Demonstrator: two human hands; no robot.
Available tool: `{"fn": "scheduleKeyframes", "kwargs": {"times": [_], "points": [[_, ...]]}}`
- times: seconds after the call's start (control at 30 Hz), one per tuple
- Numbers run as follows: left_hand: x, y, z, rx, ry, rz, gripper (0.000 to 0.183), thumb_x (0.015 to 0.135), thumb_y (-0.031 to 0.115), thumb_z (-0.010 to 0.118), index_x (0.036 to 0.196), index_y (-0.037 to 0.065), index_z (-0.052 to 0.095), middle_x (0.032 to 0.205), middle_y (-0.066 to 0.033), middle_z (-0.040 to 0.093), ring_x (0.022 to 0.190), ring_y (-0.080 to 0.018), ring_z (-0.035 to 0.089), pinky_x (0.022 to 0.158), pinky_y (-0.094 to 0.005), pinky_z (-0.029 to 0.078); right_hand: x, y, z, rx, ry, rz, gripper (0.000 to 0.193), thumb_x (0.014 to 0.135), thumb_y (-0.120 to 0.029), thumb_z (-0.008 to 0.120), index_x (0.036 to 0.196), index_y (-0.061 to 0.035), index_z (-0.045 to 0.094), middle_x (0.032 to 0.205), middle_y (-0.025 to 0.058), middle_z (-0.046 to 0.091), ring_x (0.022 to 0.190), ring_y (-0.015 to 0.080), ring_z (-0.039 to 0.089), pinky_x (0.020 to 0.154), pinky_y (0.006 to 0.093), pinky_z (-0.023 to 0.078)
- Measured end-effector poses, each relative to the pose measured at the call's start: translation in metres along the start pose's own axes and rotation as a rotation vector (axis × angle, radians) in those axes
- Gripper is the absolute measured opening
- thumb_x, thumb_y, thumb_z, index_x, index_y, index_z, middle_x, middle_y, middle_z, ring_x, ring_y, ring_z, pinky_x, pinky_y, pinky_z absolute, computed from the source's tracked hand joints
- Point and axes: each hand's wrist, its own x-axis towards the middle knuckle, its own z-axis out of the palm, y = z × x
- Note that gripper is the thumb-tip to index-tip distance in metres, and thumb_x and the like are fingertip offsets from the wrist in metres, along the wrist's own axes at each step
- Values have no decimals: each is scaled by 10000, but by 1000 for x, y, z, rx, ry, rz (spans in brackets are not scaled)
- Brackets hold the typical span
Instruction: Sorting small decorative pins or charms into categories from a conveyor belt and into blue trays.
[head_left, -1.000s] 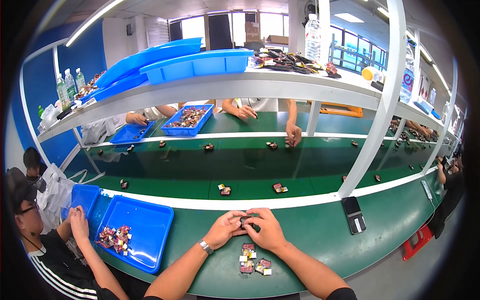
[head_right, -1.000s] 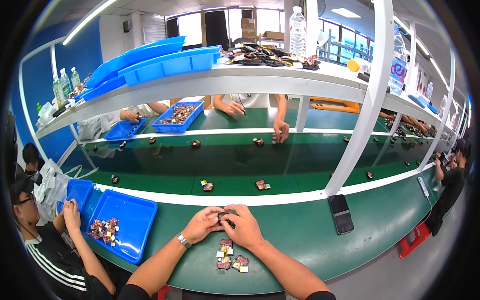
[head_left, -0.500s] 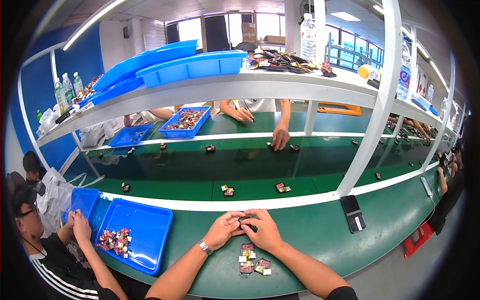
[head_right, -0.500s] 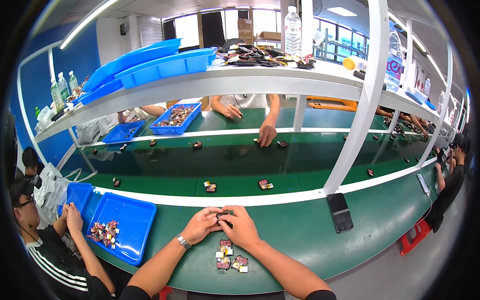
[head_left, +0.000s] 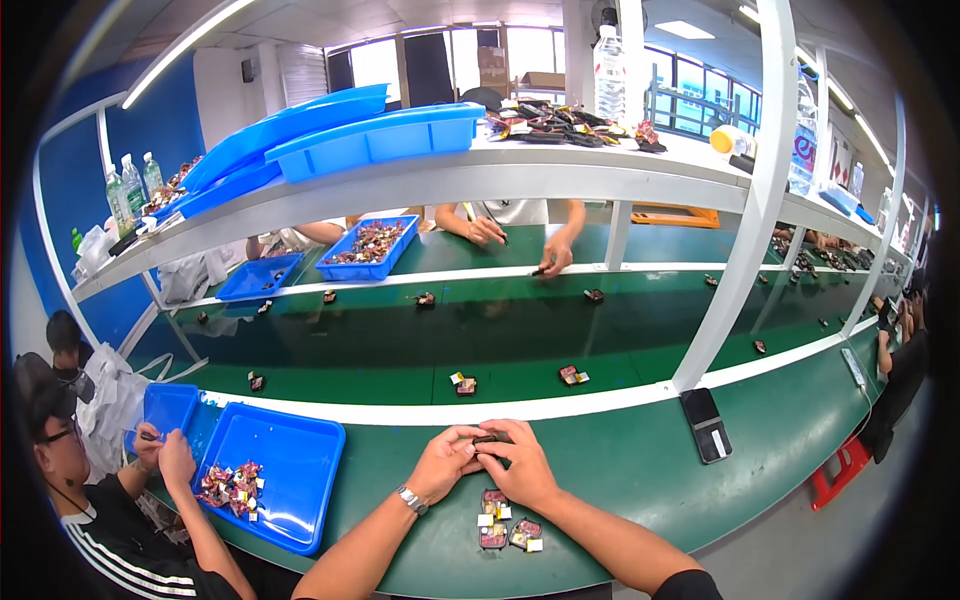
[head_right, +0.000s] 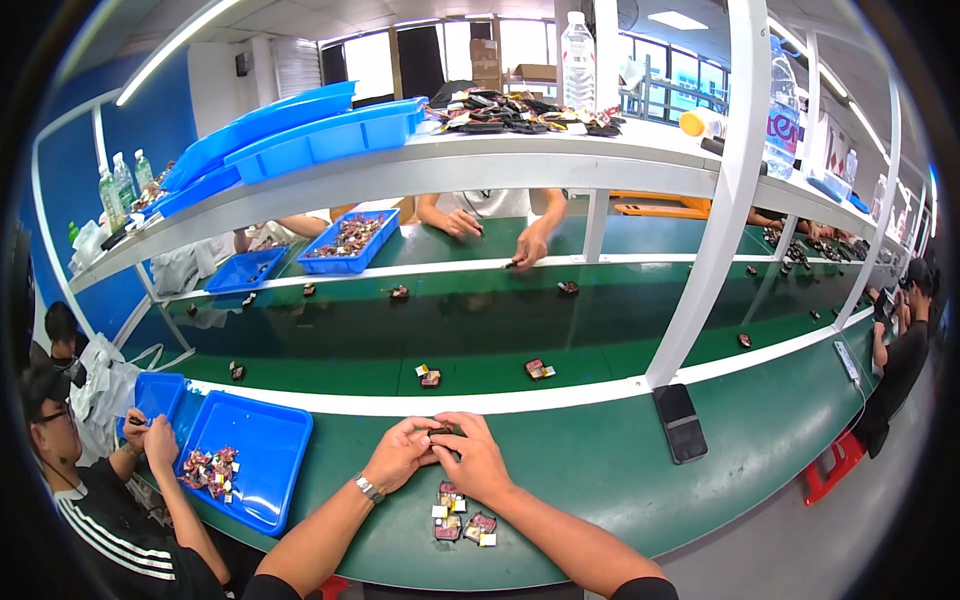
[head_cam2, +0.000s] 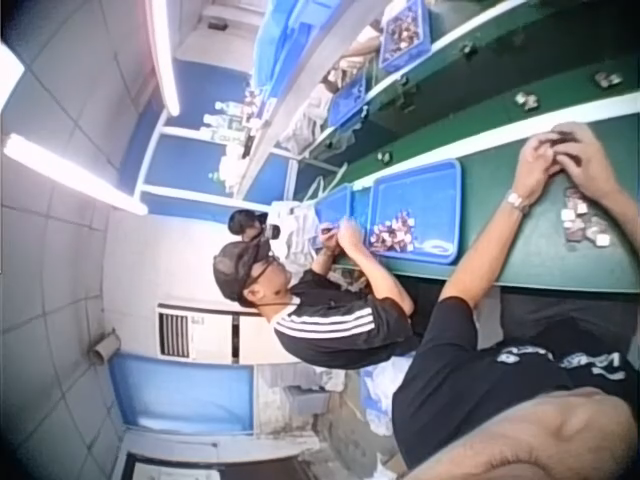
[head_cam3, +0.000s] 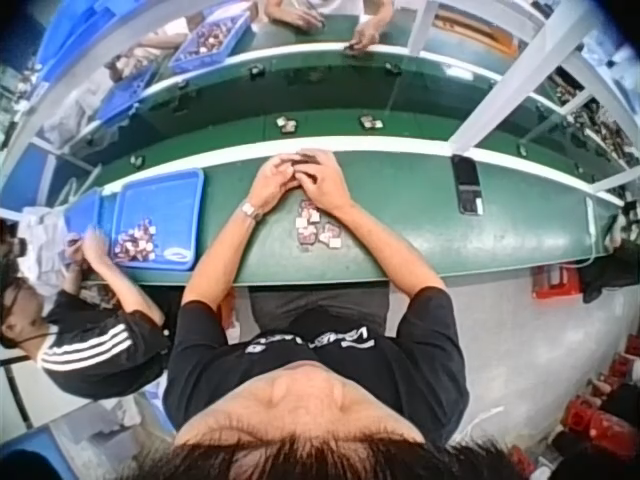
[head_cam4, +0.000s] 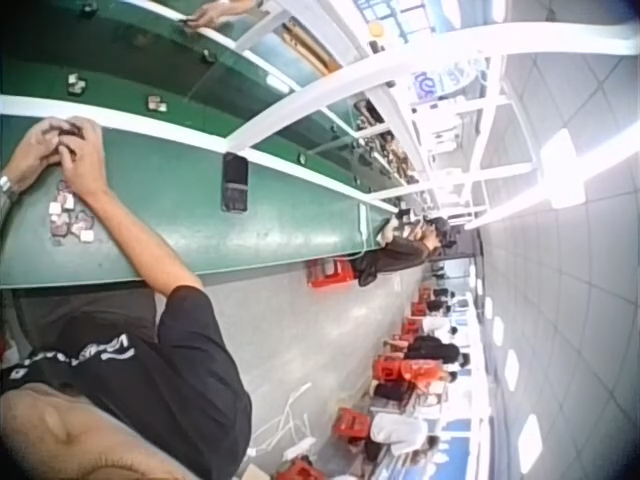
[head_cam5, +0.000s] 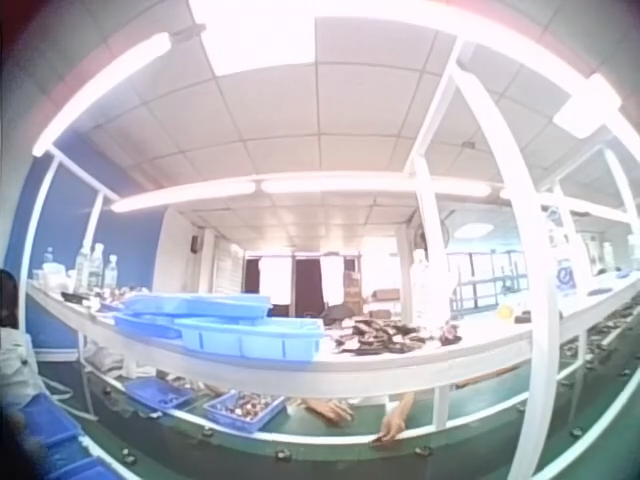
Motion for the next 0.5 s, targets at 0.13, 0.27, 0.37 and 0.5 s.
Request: {"fn": "scheduleKeyframes", "kwargs": {"times": [0.13, 0.27, 0.37, 0.5], "points": [[0, 0, -1, -19, -1, 34, 253, 973, 109, 548, 1201, 17, 492, 1282, -147, 558, 1165, -224, 577, 989, -399, 507, 4, -3, -6, -38, -16, -72, 204, 763, -39, 712, 964, -72, 727, 1197, 88, 603, 1161, 283, 516, 940, 382, 487], [0, 3, 3, -32, -25, 29, 250, 971, 103, 550, 1198, 15, 492, 1296, -154, 550, 1173, -231, 572, 990, -407, 505, 0, 2, -6, -28, -16, 8, 209, 771, -43, 705, 976, -78, 728, 1213, 84, 600, 1166, 282, 517, 953, 389, 480], [-1, 1, 3, -8, 12, 14, 235, 975, 88, 535, 1193, 15, 491, 1288, -156, 551, 1165, -231, 575, 990, -408, 505, -2, 5, -1, 32, -39, 52, 216, 779, -49, 700, 989, -87, 729, 1232, 81, 596, 1177, 282, 515, 960, 388, 478], [1, -1, 6, 30, 73, 64, 204, 989, 50, 475, 1189, 13, 484, 1283, -150, 548, 1141, -218, 585, 976, -393, 515, 3, 5, 4, 78, -23, 31, 219, 785, -64, 687, 1000, -88, 724, 1244, 91, 586, 1181, 295, 508, 970, 393, 458]]}}
